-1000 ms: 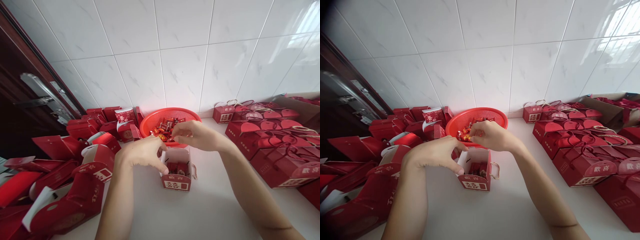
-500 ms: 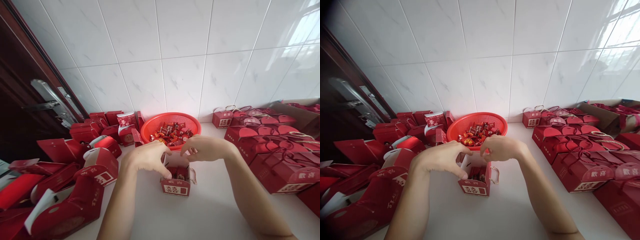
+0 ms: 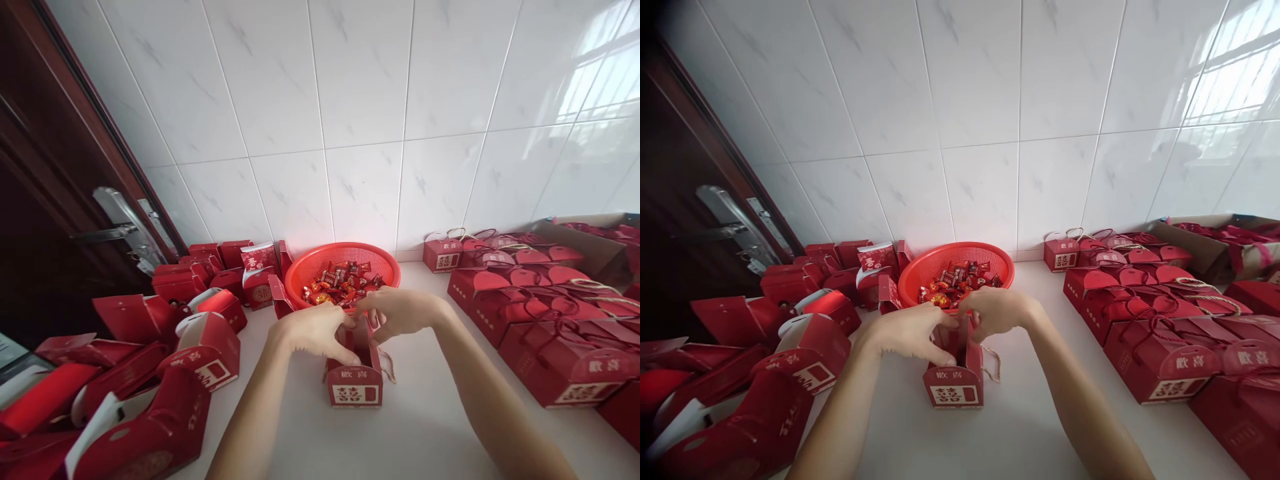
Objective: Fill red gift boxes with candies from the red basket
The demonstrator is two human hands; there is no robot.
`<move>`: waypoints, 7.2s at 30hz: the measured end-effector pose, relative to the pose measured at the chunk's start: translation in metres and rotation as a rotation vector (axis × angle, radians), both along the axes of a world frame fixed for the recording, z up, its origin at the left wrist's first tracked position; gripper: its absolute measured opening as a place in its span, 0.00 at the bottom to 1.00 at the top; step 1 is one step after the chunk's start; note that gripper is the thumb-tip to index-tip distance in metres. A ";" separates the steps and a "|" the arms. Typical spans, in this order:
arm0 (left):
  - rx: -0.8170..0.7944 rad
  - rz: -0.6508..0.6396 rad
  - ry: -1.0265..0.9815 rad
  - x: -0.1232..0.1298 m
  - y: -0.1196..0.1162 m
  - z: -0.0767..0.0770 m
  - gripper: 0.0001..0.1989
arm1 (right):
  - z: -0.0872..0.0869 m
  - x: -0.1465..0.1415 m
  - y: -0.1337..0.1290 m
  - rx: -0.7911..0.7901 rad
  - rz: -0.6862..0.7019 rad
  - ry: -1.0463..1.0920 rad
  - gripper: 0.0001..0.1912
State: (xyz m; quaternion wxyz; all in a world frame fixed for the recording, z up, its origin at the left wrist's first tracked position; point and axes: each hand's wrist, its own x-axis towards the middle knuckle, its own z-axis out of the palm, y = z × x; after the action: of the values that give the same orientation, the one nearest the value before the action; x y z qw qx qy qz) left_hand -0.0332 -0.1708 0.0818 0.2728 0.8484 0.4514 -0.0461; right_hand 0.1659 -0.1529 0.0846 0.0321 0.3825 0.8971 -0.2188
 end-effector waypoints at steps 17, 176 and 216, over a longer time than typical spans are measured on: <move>0.088 0.087 -0.647 -0.030 -0.010 -0.070 0.20 | -0.019 -0.029 -0.006 0.296 -0.140 -0.171 0.23; -0.263 0.169 -1.277 -0.047 -0.032 -0.055 0.18 | -0.041 0.078 -0.017 -0.531 -0.326 0.973 0.18; 0.208 -0.369 -0.995 0.095 -0.118 -0.180 0.18 | -0.011 0.091 0.021 0.244 -0.784 0.719 0.08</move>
State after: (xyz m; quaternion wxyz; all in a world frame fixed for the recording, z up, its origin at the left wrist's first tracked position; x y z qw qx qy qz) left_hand 0.0619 -0.2886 -0.0978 0.3557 0.8554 0.1133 0.3592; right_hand 0.2574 -0.1315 0.0740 -0.4052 0.5904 0.6605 -0.2257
